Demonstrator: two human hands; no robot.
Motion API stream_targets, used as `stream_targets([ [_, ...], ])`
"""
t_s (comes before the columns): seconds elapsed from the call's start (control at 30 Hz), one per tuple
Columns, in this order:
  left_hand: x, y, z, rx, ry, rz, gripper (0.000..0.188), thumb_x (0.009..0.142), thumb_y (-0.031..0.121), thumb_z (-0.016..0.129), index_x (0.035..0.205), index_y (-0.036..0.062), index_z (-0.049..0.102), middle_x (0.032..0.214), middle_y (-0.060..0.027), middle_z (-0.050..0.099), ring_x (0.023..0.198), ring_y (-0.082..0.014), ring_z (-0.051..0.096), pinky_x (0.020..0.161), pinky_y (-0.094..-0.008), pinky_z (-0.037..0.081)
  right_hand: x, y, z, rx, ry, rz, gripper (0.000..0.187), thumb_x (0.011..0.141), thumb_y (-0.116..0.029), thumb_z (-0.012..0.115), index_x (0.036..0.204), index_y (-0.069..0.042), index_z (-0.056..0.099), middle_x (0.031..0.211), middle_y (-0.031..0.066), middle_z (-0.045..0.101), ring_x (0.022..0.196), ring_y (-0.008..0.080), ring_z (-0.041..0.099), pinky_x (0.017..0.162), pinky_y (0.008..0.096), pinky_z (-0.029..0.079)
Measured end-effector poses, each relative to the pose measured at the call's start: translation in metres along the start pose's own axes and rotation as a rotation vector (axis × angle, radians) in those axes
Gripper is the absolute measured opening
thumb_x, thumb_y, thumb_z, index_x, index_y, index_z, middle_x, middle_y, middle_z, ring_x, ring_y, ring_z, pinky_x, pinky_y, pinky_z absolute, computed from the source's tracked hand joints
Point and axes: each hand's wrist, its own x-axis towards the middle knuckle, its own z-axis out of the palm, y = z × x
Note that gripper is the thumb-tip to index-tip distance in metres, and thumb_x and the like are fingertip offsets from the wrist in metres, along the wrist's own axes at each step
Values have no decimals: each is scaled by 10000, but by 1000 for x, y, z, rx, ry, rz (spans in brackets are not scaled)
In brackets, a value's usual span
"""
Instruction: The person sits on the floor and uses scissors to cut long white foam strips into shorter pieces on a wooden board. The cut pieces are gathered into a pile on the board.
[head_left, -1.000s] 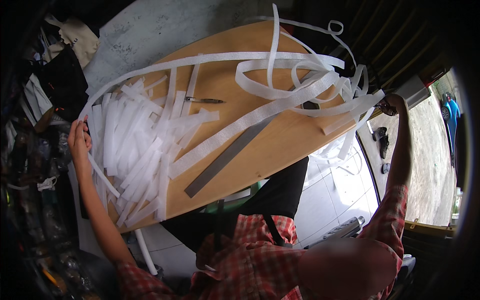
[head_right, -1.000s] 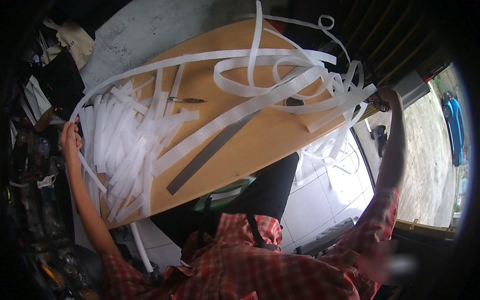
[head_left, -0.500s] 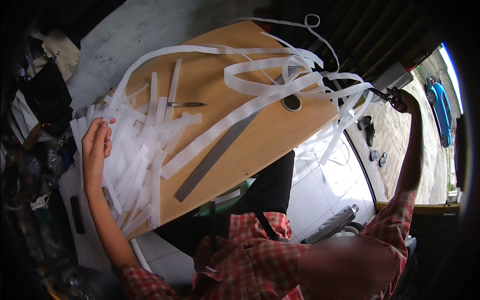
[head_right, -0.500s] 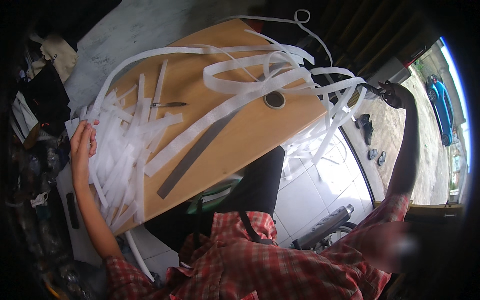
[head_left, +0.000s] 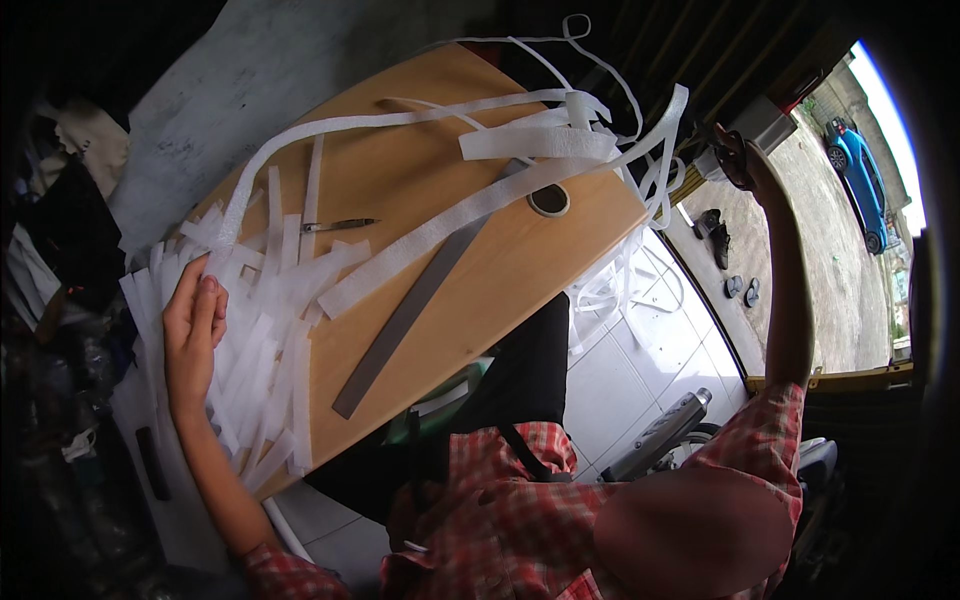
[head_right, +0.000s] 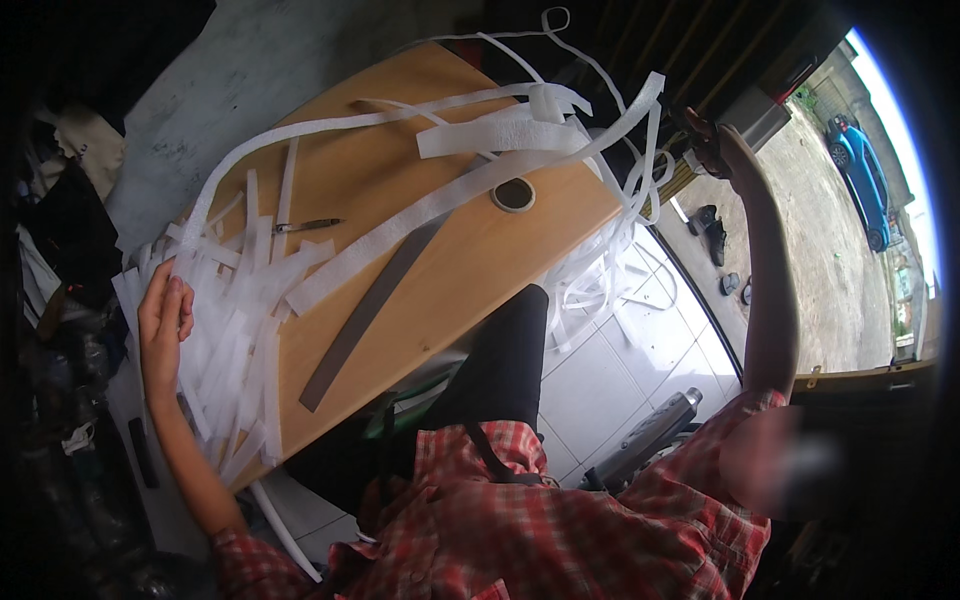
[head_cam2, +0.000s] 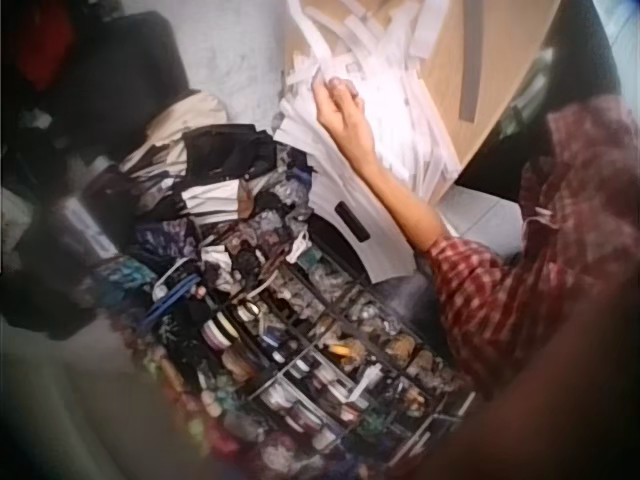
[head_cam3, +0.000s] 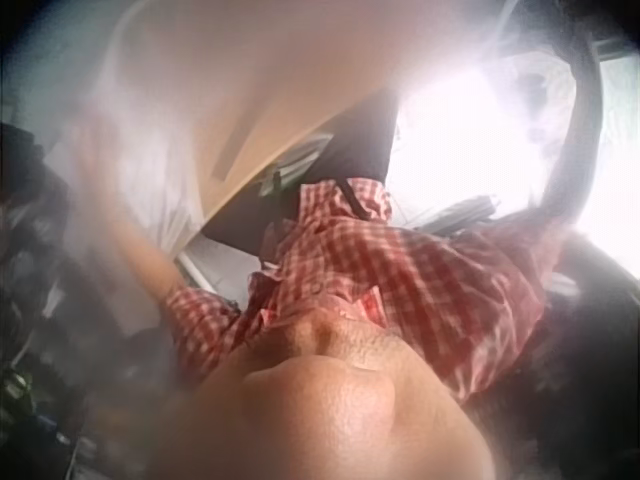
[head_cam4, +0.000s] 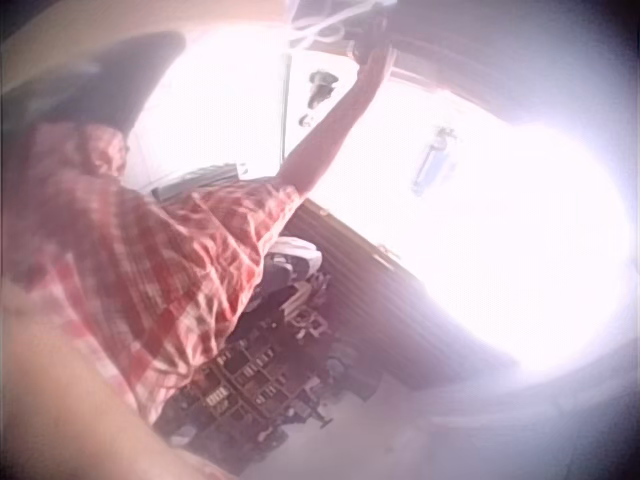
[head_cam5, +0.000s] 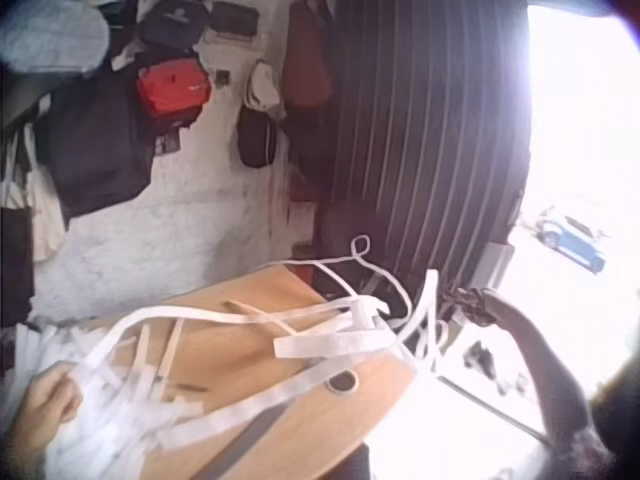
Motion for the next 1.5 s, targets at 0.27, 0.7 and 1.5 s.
stream_targets([
  [0.27,-24,-9,3,40,-95,-97,305,1045,205,462,1250,9,573,719,31,416,583,-20,293,478,-187,221,29,-32,-50,-1132,-333,560,402,813,-408,763,777,-10,720,522,68,589,383,141,534,351,294,406],
  [0.7,-9,3,41,3,-212,-66,272,1047,201,453,1179,3,586,732,33,414,611,-28,281,520,-197,229,-139,-60,111,-251,-18,-406,482,873,-413,728,668,17,655,576,61,543,509,122,497,508,316,368],
  [1.5,-48,-3,22,175,-55,-52,320,1027,167,469,1233,-33,609,888,-66,615,754,-97,488,696,-237,425,-80,57,102,441,199,-16,472,957,-516,576,739,-98,568,536,-36,439,425,58,370,405,240,247],
])
